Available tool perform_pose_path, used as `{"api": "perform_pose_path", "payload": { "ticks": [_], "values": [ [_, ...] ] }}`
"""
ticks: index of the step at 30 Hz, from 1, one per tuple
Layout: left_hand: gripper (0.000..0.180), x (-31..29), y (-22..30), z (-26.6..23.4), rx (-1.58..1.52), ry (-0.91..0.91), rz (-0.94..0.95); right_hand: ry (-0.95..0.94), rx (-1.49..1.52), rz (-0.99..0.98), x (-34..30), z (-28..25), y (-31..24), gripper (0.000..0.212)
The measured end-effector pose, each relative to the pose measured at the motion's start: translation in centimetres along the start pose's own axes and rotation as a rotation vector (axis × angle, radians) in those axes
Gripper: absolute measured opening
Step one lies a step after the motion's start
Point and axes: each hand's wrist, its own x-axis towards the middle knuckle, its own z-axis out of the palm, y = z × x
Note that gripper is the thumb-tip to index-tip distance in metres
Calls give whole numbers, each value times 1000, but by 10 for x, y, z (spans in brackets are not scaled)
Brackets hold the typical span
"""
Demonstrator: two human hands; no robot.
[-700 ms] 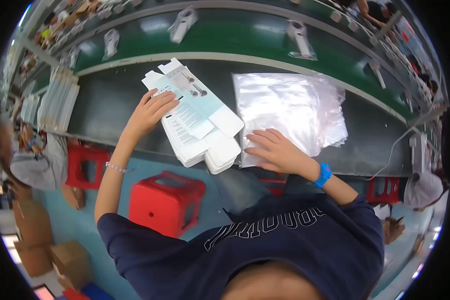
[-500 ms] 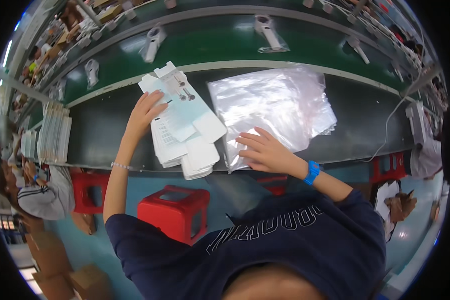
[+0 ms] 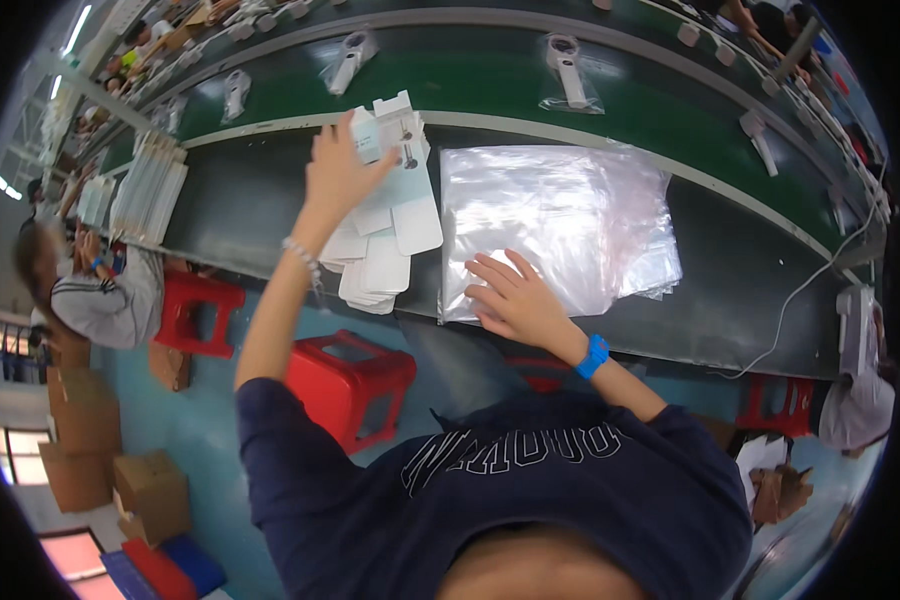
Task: Assembling cardboard product boxes and placing handheld fans into plastic protective bags on an electronics factory assembly line.
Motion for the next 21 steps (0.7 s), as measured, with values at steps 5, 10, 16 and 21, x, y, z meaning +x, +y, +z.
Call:
{"api": "perform_pose_path", "payload": {
  "ticks": [5, 10, 16, 21],
  "values": [
    [129, 22, 41, 39, 239, -264, -469, 40, 58, -69, -2, 4, 1, 33],
    [141, 37, 0, 39, 167, -268, -446, 97, 80, -84, -3, 10, 5, 35],
    [128, -4, 28, -11, 190, -18, -330, 135, 87, -99, -11, 10, 8, 33],
    [115, -71, 95, -44, -65, 304, 158, 590, 555, 188, -12, -59, 2, 36]
  ]
}}
